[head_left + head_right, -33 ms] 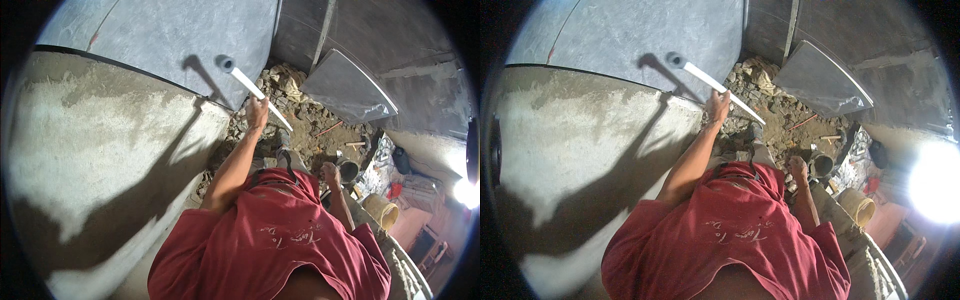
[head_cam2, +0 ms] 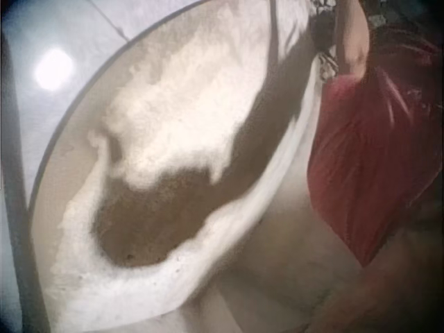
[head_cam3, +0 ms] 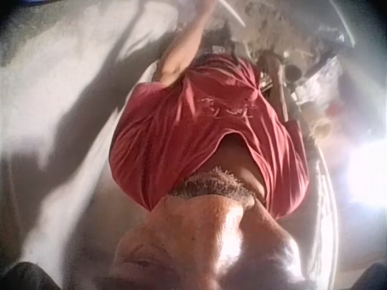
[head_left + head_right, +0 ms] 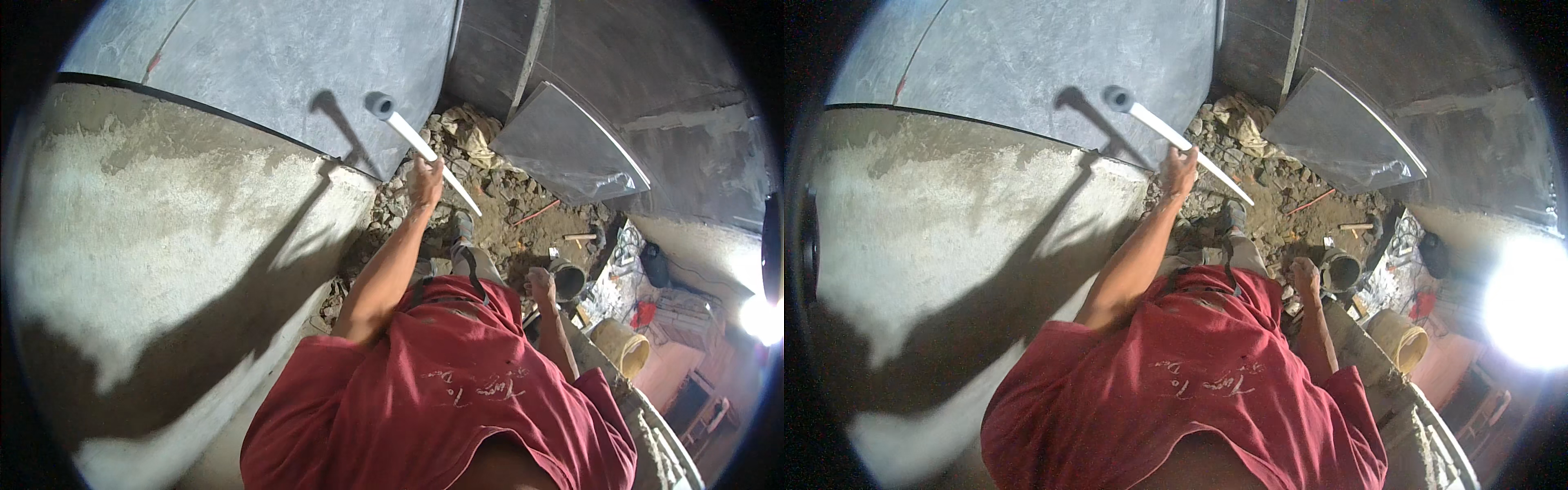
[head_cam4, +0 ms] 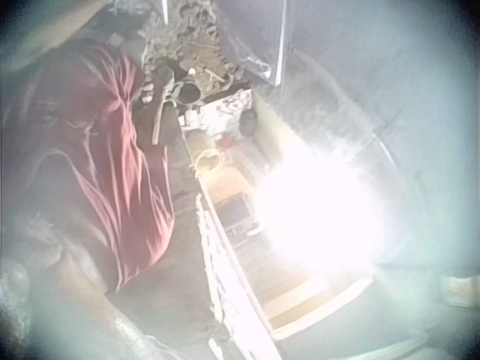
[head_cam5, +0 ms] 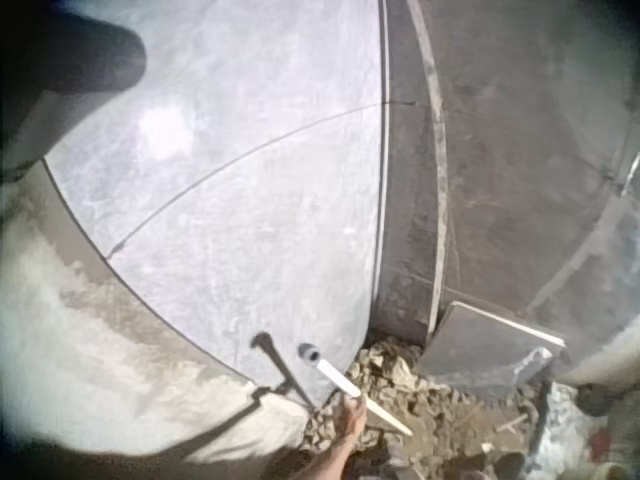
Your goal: The person organizes several plastic pipes, applies an adhesive to a connector, and then fits a pipe into a pre-existing wall opening using a hammer to secure it.
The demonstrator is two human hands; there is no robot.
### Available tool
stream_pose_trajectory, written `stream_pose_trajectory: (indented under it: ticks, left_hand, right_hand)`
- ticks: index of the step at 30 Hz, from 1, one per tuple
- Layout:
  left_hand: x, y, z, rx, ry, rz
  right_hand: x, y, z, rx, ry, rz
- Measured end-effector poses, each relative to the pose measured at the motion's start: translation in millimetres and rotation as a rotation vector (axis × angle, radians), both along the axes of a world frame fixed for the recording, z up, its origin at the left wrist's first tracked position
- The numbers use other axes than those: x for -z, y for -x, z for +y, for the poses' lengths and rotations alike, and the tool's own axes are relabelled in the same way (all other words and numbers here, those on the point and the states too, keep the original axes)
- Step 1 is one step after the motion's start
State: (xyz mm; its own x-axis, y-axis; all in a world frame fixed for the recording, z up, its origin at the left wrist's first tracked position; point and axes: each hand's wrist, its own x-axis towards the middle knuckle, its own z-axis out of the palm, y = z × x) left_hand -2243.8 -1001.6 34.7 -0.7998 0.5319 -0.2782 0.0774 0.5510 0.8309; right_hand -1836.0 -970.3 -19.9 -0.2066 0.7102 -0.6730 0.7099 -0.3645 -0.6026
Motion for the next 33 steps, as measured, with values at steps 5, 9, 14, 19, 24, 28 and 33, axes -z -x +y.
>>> stream_pose_trajectory:
  ticks: [5, 9, 14, 19, 24, 28, 33]
  left_hand:
    - [19.1, -16.5, 48.0, -0.078, -0.049, 0.017]
    - [57.0, 22.0, 56.9, -0.162, 0.106, 0.11]
    - [79.0, 41.2, 68.3, -0.227, 0.207, -0.144]
    - [71.5, 28.8, 64.1, -0.182, 0.206, 0.014]
    - [107.3, -11.5, -32.9, -0.203, 0.246, 0.028]
    - [96.5, -87.2, -144.3, 0.518, 0.509, -0.016]
    - [52.6, -123.5, -223.6, 0.667, 0.552, -0.135]
  right_hand:
    - [8.4, -50.7, 0.7, 0.039, -0.009, -0.016]
    - [18.3, -69.6, -3.5, 0.073, 0.082, -0.049]
    - [31.2, -71.0, 23.9, 0.084, 0.099, -0.106]
    - [32.2, -33.9, 76.8, -0.224, 0.049, -0.06]
    - [-6.2, 66.8, 92.4, -0.761, 0.104, 0.097]
    - [10.5, 89.4, 70.4, -1.198, 0.048, 0.241]
    - [35.7, 90.8, 27.3, -1.435, 0.177, 0.038]
